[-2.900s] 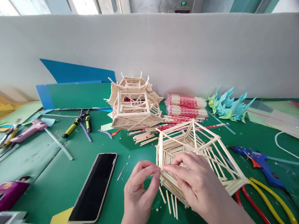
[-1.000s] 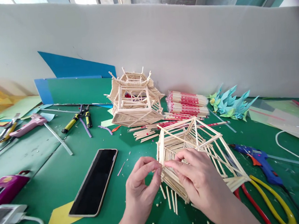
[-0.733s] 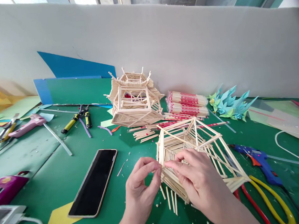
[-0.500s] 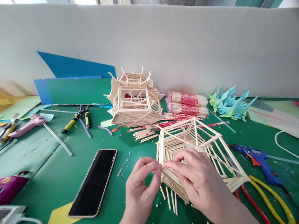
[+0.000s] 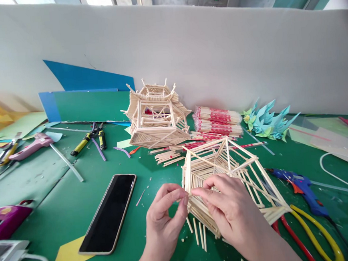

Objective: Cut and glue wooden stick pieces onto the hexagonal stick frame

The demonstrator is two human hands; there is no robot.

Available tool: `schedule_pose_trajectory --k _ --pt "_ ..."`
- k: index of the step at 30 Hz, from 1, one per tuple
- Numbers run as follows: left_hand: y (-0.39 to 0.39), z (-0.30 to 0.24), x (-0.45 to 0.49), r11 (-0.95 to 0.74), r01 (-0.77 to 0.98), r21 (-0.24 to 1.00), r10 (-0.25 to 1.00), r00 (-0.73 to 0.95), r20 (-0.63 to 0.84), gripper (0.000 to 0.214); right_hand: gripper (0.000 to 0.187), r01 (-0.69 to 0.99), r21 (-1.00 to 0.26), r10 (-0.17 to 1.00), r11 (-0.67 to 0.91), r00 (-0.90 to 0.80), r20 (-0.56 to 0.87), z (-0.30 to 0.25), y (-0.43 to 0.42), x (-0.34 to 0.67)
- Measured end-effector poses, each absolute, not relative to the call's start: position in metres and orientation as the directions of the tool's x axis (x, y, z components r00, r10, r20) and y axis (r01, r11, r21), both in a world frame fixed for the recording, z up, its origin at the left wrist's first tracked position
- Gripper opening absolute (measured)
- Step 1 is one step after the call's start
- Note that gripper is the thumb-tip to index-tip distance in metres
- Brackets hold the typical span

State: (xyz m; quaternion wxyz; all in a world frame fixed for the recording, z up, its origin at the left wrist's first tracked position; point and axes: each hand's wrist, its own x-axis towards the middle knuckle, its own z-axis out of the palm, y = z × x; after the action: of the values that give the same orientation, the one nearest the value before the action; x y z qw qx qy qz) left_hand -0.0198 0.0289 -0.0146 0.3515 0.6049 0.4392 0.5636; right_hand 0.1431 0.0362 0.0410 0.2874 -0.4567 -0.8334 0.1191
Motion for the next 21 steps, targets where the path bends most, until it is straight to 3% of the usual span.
schedule_pose_trajectory --k 11,21 --pt "0.0250 -0.0143 -0.0247 -0.405 0.227 0.885 0.907 -0.018 0.420 0.029 0.030 0.676 -0.505 0.841 0.536 -0.374 0.391 0.0433 0.0318 0.1453" --pt "0.0272 -0.0129 -0.0235 -0.387 0.231 0.893 0.916 -0.016 0.401 0.015 0.033 0.685 -0.487 0.841 0.541 -0.429 0.330 0.0485 0.0329 0.1445"
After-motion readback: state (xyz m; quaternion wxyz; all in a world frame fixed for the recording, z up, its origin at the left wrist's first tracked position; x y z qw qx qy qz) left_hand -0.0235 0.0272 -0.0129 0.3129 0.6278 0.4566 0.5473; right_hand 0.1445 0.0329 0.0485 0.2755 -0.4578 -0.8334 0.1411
